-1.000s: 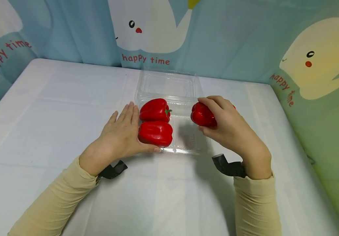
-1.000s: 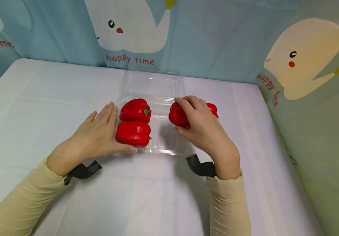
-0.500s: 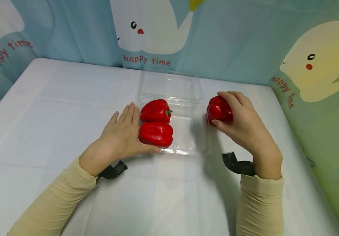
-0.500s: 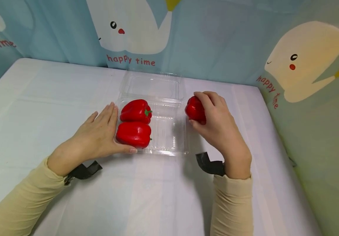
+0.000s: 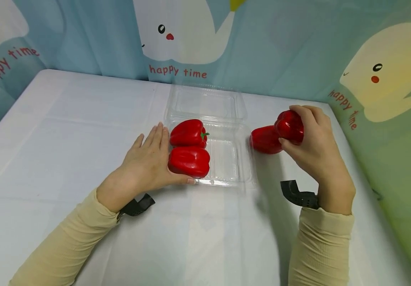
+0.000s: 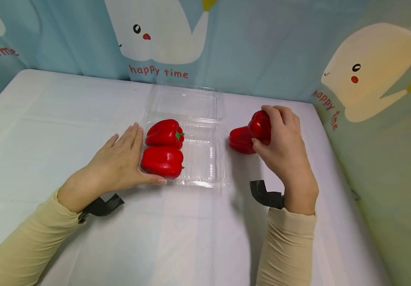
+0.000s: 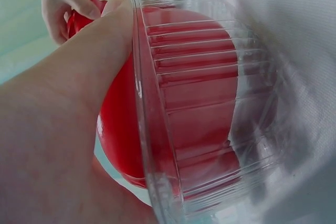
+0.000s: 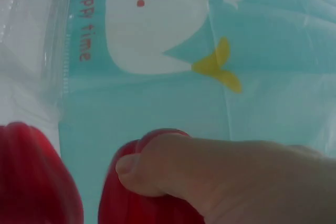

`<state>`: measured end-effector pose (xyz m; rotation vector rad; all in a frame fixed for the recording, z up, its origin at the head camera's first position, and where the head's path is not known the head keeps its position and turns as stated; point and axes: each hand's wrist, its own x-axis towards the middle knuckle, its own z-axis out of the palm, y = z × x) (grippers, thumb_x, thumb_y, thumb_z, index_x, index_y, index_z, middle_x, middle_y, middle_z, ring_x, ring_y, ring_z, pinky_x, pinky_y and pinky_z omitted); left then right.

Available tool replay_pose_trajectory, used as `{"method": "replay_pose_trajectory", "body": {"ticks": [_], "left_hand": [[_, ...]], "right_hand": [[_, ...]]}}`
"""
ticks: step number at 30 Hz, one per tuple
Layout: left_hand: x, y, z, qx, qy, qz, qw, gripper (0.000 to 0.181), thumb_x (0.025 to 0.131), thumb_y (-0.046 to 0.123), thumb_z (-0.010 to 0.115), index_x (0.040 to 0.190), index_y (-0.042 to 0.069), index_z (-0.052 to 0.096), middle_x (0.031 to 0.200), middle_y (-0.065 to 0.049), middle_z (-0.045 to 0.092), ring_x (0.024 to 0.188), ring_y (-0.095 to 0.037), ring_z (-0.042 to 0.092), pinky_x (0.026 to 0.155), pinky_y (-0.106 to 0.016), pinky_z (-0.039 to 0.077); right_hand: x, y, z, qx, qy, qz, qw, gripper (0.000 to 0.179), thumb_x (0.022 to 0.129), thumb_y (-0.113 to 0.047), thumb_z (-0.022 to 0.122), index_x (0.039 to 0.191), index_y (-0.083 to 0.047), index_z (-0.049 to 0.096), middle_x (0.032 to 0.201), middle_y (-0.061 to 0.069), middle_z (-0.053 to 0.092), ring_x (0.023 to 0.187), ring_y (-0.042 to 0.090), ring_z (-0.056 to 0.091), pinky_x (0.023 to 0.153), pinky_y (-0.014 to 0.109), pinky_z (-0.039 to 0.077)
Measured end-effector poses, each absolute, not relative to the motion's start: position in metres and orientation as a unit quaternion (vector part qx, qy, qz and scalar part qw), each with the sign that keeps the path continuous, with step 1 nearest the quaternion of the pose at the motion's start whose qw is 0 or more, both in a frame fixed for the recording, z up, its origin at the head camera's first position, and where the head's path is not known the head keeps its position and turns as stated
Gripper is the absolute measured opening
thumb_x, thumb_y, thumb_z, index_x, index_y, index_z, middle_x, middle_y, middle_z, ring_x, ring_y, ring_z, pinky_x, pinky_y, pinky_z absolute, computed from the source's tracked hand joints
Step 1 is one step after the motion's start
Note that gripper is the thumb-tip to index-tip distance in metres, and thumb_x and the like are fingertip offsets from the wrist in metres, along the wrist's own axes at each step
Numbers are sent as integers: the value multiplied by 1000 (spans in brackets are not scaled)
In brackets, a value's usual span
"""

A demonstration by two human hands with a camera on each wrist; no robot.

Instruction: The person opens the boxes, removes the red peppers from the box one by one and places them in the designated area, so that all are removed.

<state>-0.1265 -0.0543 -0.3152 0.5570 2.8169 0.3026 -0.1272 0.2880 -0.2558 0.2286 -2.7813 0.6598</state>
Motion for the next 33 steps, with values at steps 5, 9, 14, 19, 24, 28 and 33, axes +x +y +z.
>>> {"method": "replay_pose_trajectory", "body": {"ticks": [5, 9, 14, 19, 24, 28, 33], "left_hand": [[-126, -54, -316, 195, 968, 104, 123, 135, 71, 88, 55, 155, -8, 9, 165, -25, 8, 154, -40, 10, 122, -60, 15], [-126, -53, -315, 195, 968, 103, 121, 135, 72, 87, 55, 155, -8, 9, 165, -25, 8, 154, -40, 10, 122, -60, 15], [-126, -52, -316, 193, 968, 103, 125, 135, 72, 87, 55, 156, -8, 8, 165, -24, 7, 154, -39, 10, 122, -60, 15], [-126, -52, -315, 194, 967, 102, 127, 135, 72, 88, 54, 155, -8, 7, 165, -25, 7, 154, -40, 10, 122, -60, 15], [-127, -53, -315, 192, 968, 98, 127, 135, 72, 86, 55, 155, -8, 7, 165, -24, 6, 154, -39, 9, 122, -60, 15], [-127, -54, -316, 190, 968, 103, 128, 134, 72, 85, 57, 155, -8, 7, 165, -24, 6, 154, -40, 9, 122, -60, 15], [-127, -54, -317, 188, 969, 104, 126, 134, 73, 85, 57, 155, -8, 7, 165, -24, 7, 154, -40, 9, 122, -60, 15]], "right_hand": [[-128, 298, -261, 64, -959, 229, 154, 65, 78, 3, 72, 139, -2, 48, 140, 22, 45, 134, 40, 36, 93, 69, 46], [-130, 306, -262, 55, -959, 217, 173, 64, 77, 5, 70, 138, -1, 49, 140, 23, 46, 134, 42, 34, 93, 67, 42], [-130, 315, -264, 28, -964, 210, 163, 64, 77, 6, 67, 138, 0, 47, 141, 25, 43, 140, 42, 26, 97, 69, 39], [-131, 324, -269, 10, -969, 202, 144, 67, 77, 7, 67, 139, 1, 44, 143, 28, 40, 144, 43, 22, 96, 73, 39], [-139, 333, -276, 7, -971, 198, 134, 63, 78, 4, 66, 138, 2, 45, 141, 30, 41, 139, 48, 25, 95, 71, 37], [-145, 340, -288, 2, -975, 189, 115, 62, 78, 3, 66, 137, 3, 44, 139, 33, 40, 136, 53, 26, 94, 70, 34], [-150, 345, -297, 2, -977, 185, 102, 61, 77, 5, 66, 134, 4, 45, 139, 34, 40, 136, 53, 25, 96, 71, 35]]}}
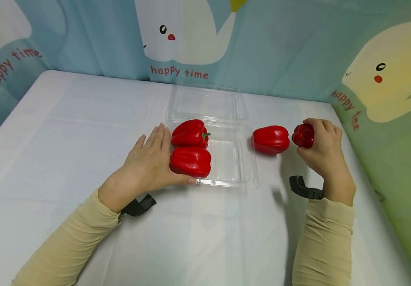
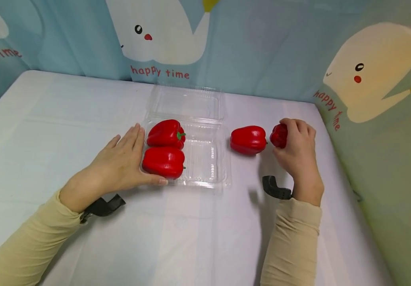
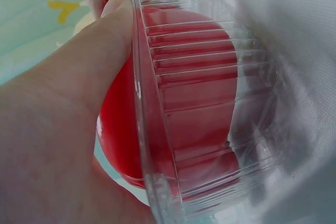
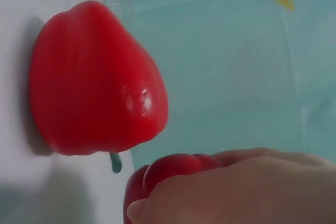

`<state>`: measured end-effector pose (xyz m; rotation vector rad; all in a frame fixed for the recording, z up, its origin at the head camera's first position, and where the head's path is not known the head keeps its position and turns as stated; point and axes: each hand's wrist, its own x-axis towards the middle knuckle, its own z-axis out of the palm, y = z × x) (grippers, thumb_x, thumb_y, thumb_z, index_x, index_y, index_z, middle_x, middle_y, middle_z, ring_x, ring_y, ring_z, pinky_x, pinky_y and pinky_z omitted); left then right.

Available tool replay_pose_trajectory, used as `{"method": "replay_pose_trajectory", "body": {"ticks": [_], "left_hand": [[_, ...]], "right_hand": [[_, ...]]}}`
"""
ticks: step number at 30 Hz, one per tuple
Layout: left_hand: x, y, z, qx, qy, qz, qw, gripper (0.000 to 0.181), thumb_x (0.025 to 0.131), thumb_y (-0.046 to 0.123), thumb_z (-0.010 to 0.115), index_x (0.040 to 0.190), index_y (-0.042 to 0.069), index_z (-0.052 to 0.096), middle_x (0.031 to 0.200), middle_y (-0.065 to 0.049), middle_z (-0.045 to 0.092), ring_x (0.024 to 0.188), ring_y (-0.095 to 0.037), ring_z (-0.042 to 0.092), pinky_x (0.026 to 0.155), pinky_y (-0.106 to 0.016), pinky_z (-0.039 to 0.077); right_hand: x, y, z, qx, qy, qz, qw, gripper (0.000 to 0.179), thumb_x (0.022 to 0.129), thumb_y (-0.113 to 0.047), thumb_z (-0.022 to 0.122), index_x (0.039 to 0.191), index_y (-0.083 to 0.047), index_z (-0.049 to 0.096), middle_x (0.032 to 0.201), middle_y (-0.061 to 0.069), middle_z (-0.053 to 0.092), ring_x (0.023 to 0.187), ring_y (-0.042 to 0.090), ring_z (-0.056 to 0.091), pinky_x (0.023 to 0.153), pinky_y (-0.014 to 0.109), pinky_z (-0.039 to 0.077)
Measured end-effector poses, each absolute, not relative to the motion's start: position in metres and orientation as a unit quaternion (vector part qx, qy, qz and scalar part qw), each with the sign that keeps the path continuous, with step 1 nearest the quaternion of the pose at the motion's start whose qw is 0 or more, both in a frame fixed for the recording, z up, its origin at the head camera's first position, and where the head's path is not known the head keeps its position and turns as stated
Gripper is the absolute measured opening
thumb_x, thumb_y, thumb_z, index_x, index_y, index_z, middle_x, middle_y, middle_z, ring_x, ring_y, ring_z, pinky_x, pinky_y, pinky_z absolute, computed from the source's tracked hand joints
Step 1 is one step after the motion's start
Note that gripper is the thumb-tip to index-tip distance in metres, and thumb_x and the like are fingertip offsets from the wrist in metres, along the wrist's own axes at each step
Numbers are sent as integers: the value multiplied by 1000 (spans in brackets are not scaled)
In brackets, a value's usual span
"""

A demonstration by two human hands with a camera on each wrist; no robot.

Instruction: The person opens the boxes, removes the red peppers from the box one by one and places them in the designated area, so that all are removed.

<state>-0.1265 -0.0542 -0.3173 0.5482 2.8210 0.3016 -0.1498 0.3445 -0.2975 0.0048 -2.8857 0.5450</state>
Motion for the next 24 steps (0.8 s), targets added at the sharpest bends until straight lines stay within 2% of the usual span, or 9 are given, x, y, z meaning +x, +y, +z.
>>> {"method": "replay_pose_trajectory", "body": {"ticks": [10, 19, 24], "left_hand": [[-127, -54, -316, 191, 968, 106, 126, 133, 73, 84, 57, 155, -8, 8, 165, -25, 7, 154, -40, 10, 122, -60, 16], [-126, -54, -319, 187, 968, 105, 130, 134, 72, 85, 57, 155, -8, 8, 165, -24, 7, 154, -40, 10, 122, -60, 16], [-127, -54, -318, 188, 968, 105, 129, 134, 72, 85, 58, 155, -8, 7, 165, -24, 6, 154, -40, 9, 122, -60, 15]], "right_hand": [[-152, 349, -304, -17, -984, 164, 68, 62, 77, 6, 66, 135, 4, 46, 141, 34, 38, 138, 54, 22, 99, 73, 34], [-154, 352, -318, -21, -987, 159, 28, 60, 78, 5, 62, 135, 4, 46, 142, 35, 36, 137, 58, 20, 104, 74, 25], [-157, 352, -319, -26, -987, 156, 36, 62, 76, 5, 60, 137, 4, 46, 147, 34, 31, 142, 55, 16, 109, 73, 21]]}}
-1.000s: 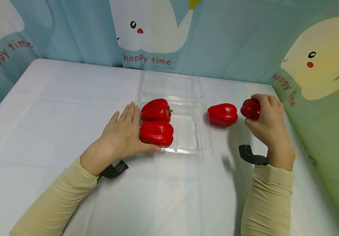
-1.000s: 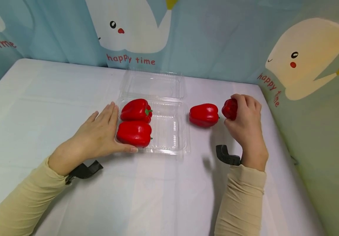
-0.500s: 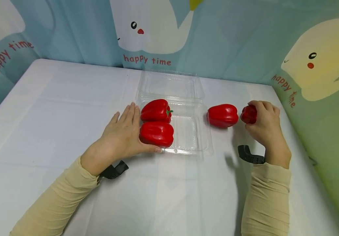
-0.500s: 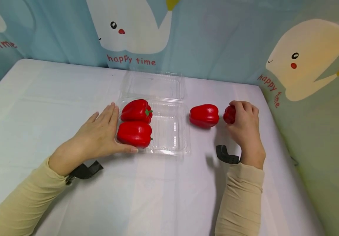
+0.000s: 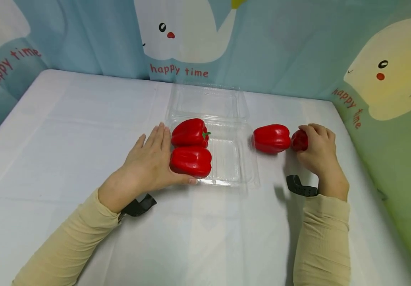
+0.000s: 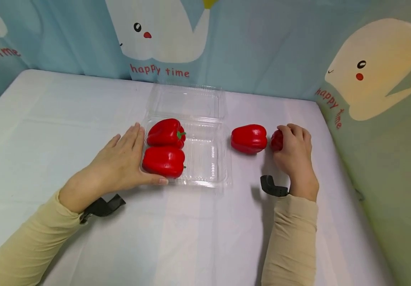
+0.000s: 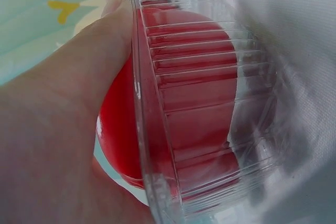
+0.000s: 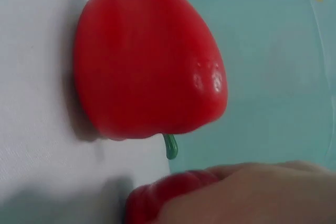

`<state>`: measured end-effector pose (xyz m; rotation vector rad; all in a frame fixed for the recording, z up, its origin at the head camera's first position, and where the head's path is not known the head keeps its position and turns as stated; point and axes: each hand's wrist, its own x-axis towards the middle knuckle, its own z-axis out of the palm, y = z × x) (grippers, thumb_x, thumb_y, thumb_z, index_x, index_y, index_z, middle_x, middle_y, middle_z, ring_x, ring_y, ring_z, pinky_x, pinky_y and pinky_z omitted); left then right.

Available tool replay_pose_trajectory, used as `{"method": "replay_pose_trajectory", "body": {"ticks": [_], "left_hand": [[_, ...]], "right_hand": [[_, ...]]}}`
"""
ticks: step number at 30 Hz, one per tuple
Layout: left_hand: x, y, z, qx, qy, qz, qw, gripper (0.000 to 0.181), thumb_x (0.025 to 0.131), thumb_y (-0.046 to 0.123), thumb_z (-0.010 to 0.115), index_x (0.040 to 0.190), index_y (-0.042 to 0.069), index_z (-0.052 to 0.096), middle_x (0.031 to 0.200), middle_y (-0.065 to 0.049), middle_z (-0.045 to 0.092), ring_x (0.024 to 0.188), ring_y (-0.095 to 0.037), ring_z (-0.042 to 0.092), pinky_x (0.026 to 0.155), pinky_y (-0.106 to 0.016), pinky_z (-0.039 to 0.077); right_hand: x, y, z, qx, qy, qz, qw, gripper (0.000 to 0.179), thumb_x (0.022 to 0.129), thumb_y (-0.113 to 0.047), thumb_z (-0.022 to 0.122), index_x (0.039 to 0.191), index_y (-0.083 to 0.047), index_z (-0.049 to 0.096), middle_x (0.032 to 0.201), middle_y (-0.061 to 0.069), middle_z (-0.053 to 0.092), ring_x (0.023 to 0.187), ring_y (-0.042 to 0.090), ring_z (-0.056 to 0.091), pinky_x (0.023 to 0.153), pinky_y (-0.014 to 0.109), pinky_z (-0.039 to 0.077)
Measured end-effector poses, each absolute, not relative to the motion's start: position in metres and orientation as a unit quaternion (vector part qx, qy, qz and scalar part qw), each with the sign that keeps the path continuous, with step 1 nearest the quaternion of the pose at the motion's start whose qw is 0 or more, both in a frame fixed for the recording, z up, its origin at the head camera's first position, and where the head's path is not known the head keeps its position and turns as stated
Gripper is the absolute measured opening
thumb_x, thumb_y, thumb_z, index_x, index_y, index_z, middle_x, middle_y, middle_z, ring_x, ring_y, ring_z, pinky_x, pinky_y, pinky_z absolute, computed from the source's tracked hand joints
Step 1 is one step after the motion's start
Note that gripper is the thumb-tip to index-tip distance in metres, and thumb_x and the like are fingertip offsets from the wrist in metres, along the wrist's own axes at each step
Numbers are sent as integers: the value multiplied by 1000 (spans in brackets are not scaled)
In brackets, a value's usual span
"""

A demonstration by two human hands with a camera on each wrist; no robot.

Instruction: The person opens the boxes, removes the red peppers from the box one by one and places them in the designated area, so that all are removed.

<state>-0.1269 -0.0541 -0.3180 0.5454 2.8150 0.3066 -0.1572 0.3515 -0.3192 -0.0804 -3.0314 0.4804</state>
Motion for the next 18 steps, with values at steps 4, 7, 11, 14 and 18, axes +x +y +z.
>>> {"method": "replay_pose_trajectory", "body": {"ticks": [4, 7, 11, 14, 18], "left_hand": [[-127, -54, -318, 190, 968, 105, 129, 135, 72, 84, 59, 155, -8, 7, 165, -24, 6, 154, -40, 9, 122, -60, 16], [-127, -53, -318, 190, 967, 110, 130, 135, 72, 84, 59, 155, -8, 7, 165, -24, 7, 154, -40, 9, 122, -60, 16], [-127, -53, -317, 191, 967, 113, 126, 135, 72, 84, 59, 155, -8, 8, 165, -24, 7, 154, -39, 9, 122, -60, 16], [-128, -54, -317, 189, 968, 116, 121, 134, 72, 83, 61, 155, -8, 8, 165, -24, 7, 154, -39, 9, 122, -60, 16], [-127, -55, -318, 191, 967, 116, 120, 135, 72, 83, 61, 155, -9, 8, 165, -25, 8, 154, -40, 10, 122, -60, 17]], "right_hand": [[-156, 350, -321, -36, -987, 155, 34, 61, 78, 3, 60, 138, 2, 47, 154, 32, 24, 146, 52, 9, 112, 72, 17], [-156, 349, -321, -41, -987, 155, 28, 60, 80, 1, 60, 139, 2, 46, 155, 32, 21, 146, 52, 9, 112, 72, 17], [-155, 350, -318, -55, -985, 160, 38, 58, 84, -3, 59, 140, 1, 45, 155, 33, 21, 143, 54, 11, 110, 72, 19], [-155, 350, -317, -70, -984, 160, 45, 58, 89, -8, 61, 144, 0, 43, 154, 33, 22, 141, 55, 14, 107, 73, 20], [-155, 347, -317, -93, -981, 163, 52, 61, 92, -16, 63, 147, 0, 40, 152, 35, 27, 139, 56, 18, 106, 72, 20]]}}
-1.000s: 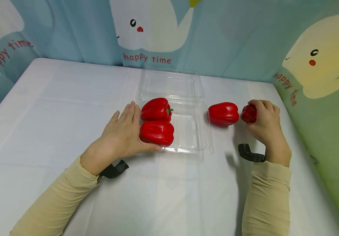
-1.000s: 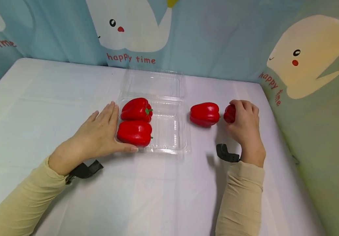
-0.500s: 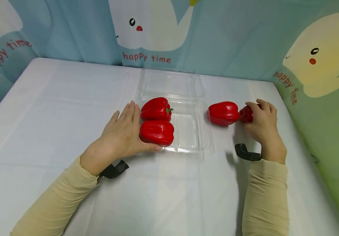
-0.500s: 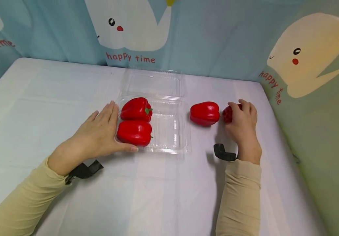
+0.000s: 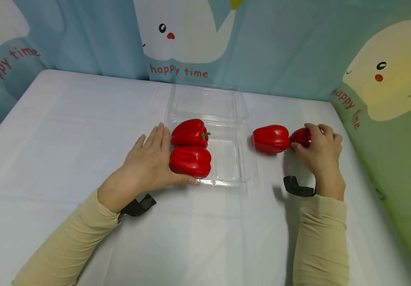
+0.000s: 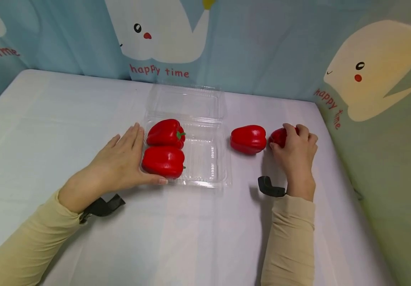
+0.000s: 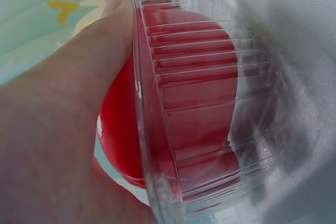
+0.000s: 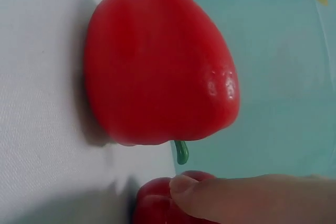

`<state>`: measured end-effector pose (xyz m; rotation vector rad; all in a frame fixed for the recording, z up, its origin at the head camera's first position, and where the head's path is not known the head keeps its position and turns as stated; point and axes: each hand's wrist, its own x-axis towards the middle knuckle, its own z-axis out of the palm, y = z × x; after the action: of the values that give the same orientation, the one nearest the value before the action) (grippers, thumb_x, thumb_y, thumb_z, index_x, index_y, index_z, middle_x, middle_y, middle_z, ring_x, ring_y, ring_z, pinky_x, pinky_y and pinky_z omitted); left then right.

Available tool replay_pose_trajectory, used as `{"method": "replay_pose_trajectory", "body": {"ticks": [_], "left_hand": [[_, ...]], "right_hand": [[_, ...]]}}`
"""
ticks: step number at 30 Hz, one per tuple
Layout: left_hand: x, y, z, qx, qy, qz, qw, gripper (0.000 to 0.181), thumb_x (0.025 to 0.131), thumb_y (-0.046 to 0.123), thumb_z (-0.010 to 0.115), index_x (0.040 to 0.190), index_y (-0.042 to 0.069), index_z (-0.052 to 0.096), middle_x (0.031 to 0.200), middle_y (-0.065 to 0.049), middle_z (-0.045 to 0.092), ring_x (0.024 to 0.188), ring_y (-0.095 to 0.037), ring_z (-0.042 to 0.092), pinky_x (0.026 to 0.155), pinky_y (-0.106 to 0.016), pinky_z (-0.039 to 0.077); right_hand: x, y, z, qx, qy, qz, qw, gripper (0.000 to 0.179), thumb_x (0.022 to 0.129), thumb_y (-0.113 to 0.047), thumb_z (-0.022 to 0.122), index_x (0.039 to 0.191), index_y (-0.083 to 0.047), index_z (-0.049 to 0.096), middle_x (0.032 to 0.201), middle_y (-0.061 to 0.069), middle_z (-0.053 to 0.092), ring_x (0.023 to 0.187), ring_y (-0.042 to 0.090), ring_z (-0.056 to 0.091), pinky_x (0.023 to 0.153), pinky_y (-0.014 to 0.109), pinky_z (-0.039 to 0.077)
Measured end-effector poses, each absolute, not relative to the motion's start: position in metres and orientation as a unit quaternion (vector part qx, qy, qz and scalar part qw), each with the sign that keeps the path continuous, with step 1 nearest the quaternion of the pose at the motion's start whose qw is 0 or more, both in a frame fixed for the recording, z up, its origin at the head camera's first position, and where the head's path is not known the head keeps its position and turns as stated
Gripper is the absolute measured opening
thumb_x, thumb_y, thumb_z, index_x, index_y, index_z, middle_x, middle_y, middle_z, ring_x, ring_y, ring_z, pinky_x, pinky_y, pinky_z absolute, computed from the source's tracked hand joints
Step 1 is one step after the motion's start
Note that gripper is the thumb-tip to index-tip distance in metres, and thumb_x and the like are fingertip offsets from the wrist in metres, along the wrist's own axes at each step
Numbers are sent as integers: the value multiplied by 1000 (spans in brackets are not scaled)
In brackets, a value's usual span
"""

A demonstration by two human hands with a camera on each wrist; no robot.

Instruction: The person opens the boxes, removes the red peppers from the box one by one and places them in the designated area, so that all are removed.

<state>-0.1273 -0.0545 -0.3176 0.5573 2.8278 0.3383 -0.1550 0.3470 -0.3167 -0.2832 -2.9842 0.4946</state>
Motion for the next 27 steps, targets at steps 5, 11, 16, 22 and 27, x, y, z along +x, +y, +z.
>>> {"method": "replay_pose_trajectory", "body": {"ticks": [5, 11, 16, 22, 27], "left_hand": [[-127, -55, -317, 190, 968, 114, 119, 134, 72, 84, 59, 155, -8, 8, 165, -24, 8, 154, -39, 10, 122, -60, 17], [-127, -56, -316, 189, 968, 114, 119, 134, 73, 83, 60, 155, -9, 9, 165, -25, 8, 154, -40, 10, 122, -60, 17], [-128, -55, -318, 192, 968, 112, 119, 134, 72, 84, 60, 155, -8, 9, 165, -25, 9, 154, -40, 11, 121, -60, 17], [-128, -55, -316, 188, 968, 111, 121, 134, 72, 84, 59, 155, -8, 8, 165, -25, 7, 154, -40, 10, 122, -60, 16], [-127, -55, -317, 191, 968, 116, 119, 135, 72, 85, 59, 155, -8, 9, 165, -25, 8, 154, -40, 11, 122, -60, 16]], "right_hand": [[-155, 345, -314, -108, -979, 165, 60, 61, 93, -18, 63, 147, -1, 41, 151, 34, 29, 139, 55, 19, 105, 72, 21], [-158, 342, -312, -121, -978, 161, 52, 61, 94, -22, 61, 148, -1, 40, 151, 34, 28, 140, 54, 19, 104, 72, 23], [-156, 342, -314, -134, -976, 165, 41, 62, 95, -24, 59, 149, -1, 38, 152, 35, 25, 141, 54, 16, 104, 72, 24], [-159, 339, -307, -145, -972, 180, 41, 63, 97, -26, 53, 153, -4, 33, 157, 32, 20, 144, 52, 11, 107, 73, 21], [-156, 331, -299, -140, -965, 202, 88, 57, 97, -21, 49, 149, -3, 38, 156, 30, 24, 145, 47, 13, 109, 70, 23]]}}
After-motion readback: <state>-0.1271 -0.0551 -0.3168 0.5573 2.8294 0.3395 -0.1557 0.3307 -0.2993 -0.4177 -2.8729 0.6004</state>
